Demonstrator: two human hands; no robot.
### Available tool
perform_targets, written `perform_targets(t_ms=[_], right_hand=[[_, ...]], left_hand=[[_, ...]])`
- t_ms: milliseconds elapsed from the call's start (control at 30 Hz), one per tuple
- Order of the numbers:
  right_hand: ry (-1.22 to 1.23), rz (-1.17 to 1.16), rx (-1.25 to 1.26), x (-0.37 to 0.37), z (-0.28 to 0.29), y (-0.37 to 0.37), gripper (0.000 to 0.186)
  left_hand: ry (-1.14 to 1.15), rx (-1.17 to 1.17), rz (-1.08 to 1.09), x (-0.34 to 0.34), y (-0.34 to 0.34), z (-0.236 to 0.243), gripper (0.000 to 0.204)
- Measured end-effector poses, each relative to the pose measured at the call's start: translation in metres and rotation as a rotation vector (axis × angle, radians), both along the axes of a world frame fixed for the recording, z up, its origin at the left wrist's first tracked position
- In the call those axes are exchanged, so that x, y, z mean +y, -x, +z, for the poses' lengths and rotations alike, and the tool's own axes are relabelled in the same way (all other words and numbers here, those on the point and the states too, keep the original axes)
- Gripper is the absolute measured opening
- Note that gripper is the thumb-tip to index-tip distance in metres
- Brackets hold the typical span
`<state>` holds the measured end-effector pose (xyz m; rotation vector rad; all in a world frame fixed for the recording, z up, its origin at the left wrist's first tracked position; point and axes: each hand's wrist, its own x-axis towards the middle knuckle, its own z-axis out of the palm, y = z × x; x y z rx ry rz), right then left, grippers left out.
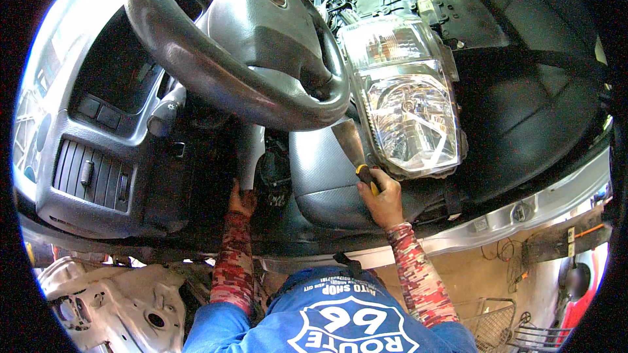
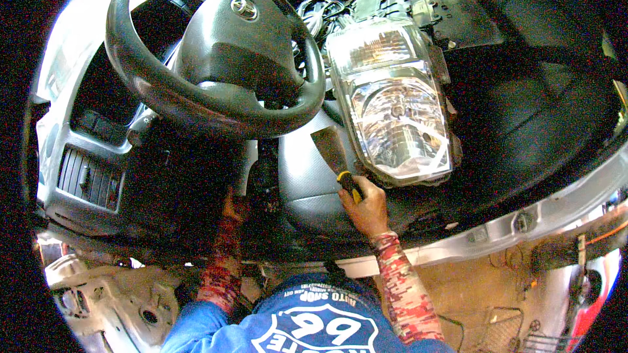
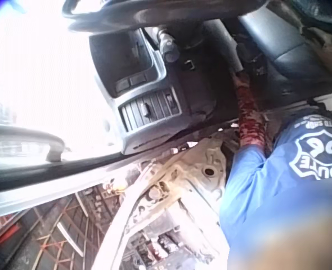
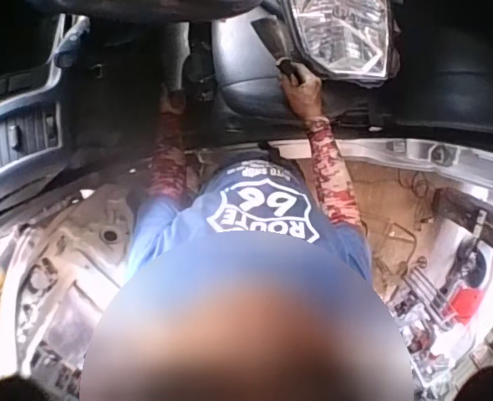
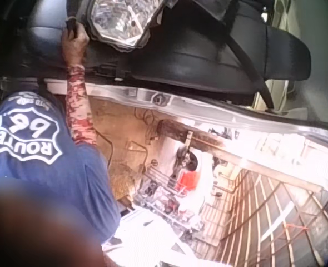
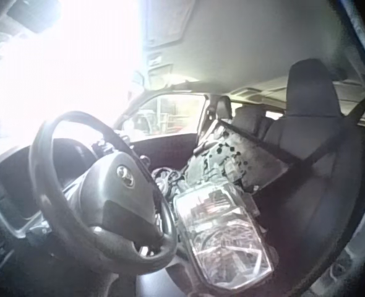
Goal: The person kneels at the front of a white car and uses a scraper to pry and remove a plastic panel from the front bumper area. They then open the driver door and remove a white interior trim piece from the door panel, placing it on the floor.
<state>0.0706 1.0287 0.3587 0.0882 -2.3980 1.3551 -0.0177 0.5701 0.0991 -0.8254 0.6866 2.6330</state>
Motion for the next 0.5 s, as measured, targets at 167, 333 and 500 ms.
perform_targets(t_ms=[167,333,500], right_hand=[[-0.019,-0.043,-0.014,-0.002,-0.003,0.001,0.033],[0.015,-0.011,-0.062,0.001,-0.004,0.002,0.037],[0.000,-0.002,-0.069,0.002,-0.005,0.005,0.033]], left_hand=[[0.059,0.043,0.082,0.036,-0.007,0.075,0.049],[0.084,0.107,0.121,0.046,-0.010,0.097,0.048],[-0.120,0.152,-0.249,0.058,-0.007,0.110,0.054]])
